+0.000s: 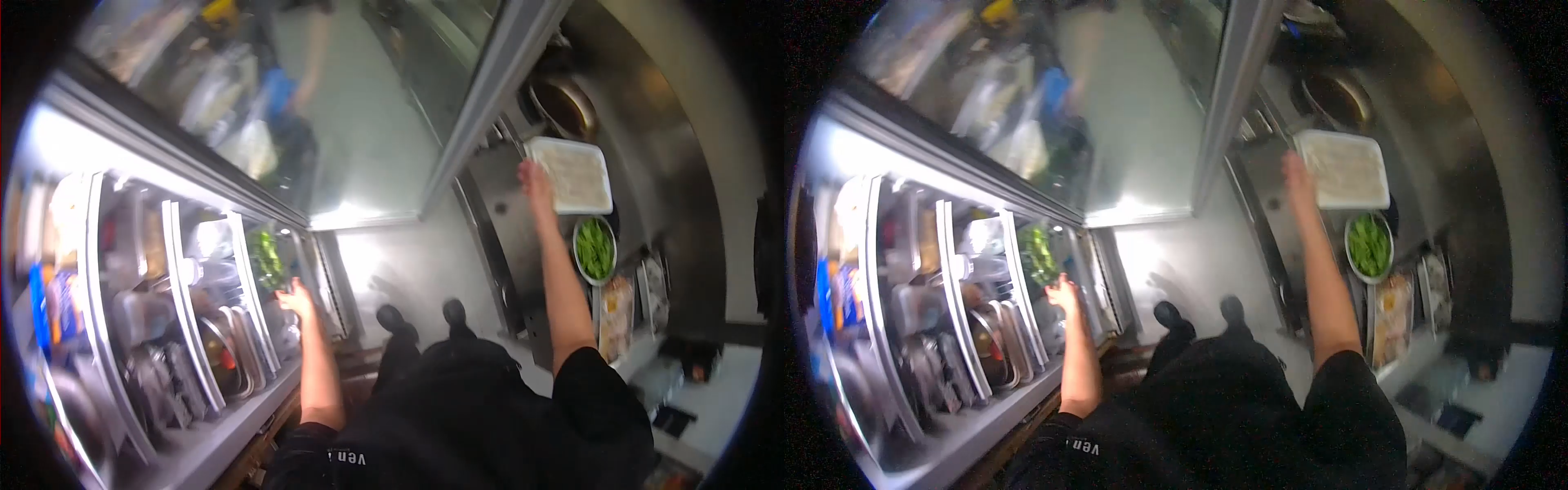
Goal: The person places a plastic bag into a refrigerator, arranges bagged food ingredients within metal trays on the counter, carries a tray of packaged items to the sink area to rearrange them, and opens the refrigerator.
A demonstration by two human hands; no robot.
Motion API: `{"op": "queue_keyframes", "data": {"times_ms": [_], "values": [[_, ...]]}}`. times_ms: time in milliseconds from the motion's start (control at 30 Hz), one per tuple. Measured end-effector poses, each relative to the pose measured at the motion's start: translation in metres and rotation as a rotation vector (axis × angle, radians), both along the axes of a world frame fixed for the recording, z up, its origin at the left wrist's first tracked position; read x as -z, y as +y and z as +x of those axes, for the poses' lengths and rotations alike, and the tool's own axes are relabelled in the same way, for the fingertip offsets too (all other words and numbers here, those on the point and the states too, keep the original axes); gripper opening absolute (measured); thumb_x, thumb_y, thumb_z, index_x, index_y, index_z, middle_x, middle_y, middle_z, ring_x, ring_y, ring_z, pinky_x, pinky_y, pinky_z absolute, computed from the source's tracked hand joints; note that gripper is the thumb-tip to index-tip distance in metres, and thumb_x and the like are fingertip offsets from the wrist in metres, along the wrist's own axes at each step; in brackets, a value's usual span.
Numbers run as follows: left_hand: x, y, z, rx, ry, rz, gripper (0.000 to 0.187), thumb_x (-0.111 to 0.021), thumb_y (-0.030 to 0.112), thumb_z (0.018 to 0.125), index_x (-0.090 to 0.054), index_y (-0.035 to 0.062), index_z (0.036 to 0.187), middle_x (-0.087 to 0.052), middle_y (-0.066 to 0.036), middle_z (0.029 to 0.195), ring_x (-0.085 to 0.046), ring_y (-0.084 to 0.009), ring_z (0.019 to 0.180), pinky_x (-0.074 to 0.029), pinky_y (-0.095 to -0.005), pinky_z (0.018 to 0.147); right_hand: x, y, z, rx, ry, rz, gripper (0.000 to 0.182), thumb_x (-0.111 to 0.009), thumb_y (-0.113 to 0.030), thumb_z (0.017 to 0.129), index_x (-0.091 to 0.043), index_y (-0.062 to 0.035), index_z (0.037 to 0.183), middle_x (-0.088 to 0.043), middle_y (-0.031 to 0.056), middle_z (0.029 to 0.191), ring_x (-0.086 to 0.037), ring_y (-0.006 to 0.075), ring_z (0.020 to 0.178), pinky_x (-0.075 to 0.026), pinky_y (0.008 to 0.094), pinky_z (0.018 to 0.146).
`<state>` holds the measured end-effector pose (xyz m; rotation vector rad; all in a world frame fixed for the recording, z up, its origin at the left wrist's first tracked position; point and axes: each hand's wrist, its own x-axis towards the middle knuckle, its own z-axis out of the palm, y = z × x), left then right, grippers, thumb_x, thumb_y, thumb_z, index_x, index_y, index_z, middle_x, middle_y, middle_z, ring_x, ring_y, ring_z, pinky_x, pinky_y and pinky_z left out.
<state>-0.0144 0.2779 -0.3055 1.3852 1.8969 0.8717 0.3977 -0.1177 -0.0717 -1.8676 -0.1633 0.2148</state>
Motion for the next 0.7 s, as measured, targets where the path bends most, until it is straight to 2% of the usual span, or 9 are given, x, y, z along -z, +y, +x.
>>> {"op": "queue_keyframes", "data": {"times_ms": [100,133,200,267,333,433,500,600,700], "values": [[0.005,-0.009,-0.003,0.055,-0.093,0.111,0.072,-0.071,0.019,0.077,-0.031,-0.0016,0.133,-0.030,-0.023,0.121,-0.041,-0.0281,0.090,-0.039,-0.0349,0.070,-0.087,0.051,0.016,-0.217,-0.189,0.347,0.059,-0.044,-0.046,0.094,-0.036,-0.0080,0.139,-0.047,0.0112,0.134,-0.047,0.0203,0.120,-0.035,0.0334,0.100],[-0.049,-0.032,0.004,0.092,-0.137,0.026,0.078,-0.070,0.029,0.079,-0.029,-0.0079,0.134,-0.021,-0.029,0.132,-0.031,-0.0382,0.119,-0.034,-0.0404,0.100,-0.102,0.066,0.021,-0.313,-0.283,0.444,0.057,-0.049,-0.039,0.095,-0.034,-0.0078,0.141,-0.046,0.0131,0.135,-0.046,0.0192,0.121,-0.033,0.0310,0.101],[-0.077,-0.059,0.004,0.113,-0.169,0.054,0.075,-0.070,0.027,0.079,-0.030,-0.0086,0.132,-0.021,-0.028,0.132,-0.031,-0.0386,0.119,-0.033,-0.0411,0.100,-0.123,0.091,0.019,-0.433,-0.278,0.347,0.059,-0.053,-0.035,0.093,-0.033,-0.0063,0.141,-0.045,0.0137,0.136,-0.044,0.0177,0.122,-0.031,0.0293,0.103],[-0.098,-0.095,0.003,0.163,-0.085,0.105,0.074,-0.070,0.025,0.078,-0.031,-0.0078,0.131,-0.023,-0.027,0.131,-0.031,-0.0385,0.118,-0.033,-0.0416,0.101,-0.111,0.116,0.018,-0.379,-0.156,0.219,0.060,-0.055,-0.036,0.092,-0.036,-0.0038,0.138,-0.053,0.0128,0.126,-0.051,0.0151,0.111,-0.038,0.0270,0.095],[-0.120,-0.132,0.009,0.211,-0.017,0.050,0.073,-0.071,0.022,0.077,-0.032,-0.0061,0.131,-0.023,-0.026,0.130,-0.032,-0.0384,0.118,-0.032,-0.0410,0.101,-0.118,0.112,0.013,-0.368,-0.146,0.290,0.059,-0.058,-0.037,0.090,-0.040,-0.0018,0.135,-0.061,0.0095,0.107,-0.056,0.0132,0.095,-0.043,0.0253,0.084],[-0.142,-0.183,0.024,0.401,-0.052,0.096,0.071,-0.073,0.017,0.074,-0.034,-0.0047,0.130,-0.024,-0.024,0.131,-0.034,-0.0375,0.119,-0.035,-0.0392,0.098,-0.129,0.098,-0.007,-0.441,-0.254,0.328,0.057,-0.059,-0.038,0.090,-0.044,-0.0011,0.132,-0.061,0.0062,0.092,-0.057,0.0119,0.084,-0.045,0.0248,0.077],[-0.157,-0.216,0.043,0.480,-0.090,0.116,0.072,-0.074,0.018,0.074,-0.034,-0.0039,0.130,-0.026,-0.024,0.130,-0.035,-0.0374,0.118,-0.037,-0.0392,0.097,-0.099,0.092,-0.002,-0.540,-0.245,0.312,0.056,-0.060,-0.034,0.090,-0.043,-0.0005,0.132,-0.063,0.0081,0.098,-0.058,0.0136,0.091,-0.045,0.0256,0.082],[-0.190,-0.269,0.073,0.672,-0.132,0.149,0.077,-0.075,0.021,0.073,-0.032,-0.0023,0.132,-0.027,-0.024,0.129,-0.037,-0.0381,0.117,-0.039,-0.0397,0.096,-0.102,0.064,-0.037,-0.737,-0.093,0.459,0.061,-0.065,-0.030,0.086,-0.041,-0.0012,0.134,-0.052,0.0133,0.127,-0.055,0.0208,0.112,-0.042,0.0328,0.095],[-0.228,-0.309,0.092,0.824,-0.077,0.251,0.085,-0.077,0.025,0.072,-0.027,-0.0006,0.136,-0.028,-0.024,0.129,-0.038,-0.0391,0.117,-0.039,-0.0411,0.097,-0.123,0.030,-0.084,-0.841,-0.214,0.359,0.059,-0.067,-0.032,0.084,-0.047,-0.0031,0.131,-0.052,0.0130,0.129,-0.054,0.0234,0.114,-0.043,0.0341,0.096]]}}
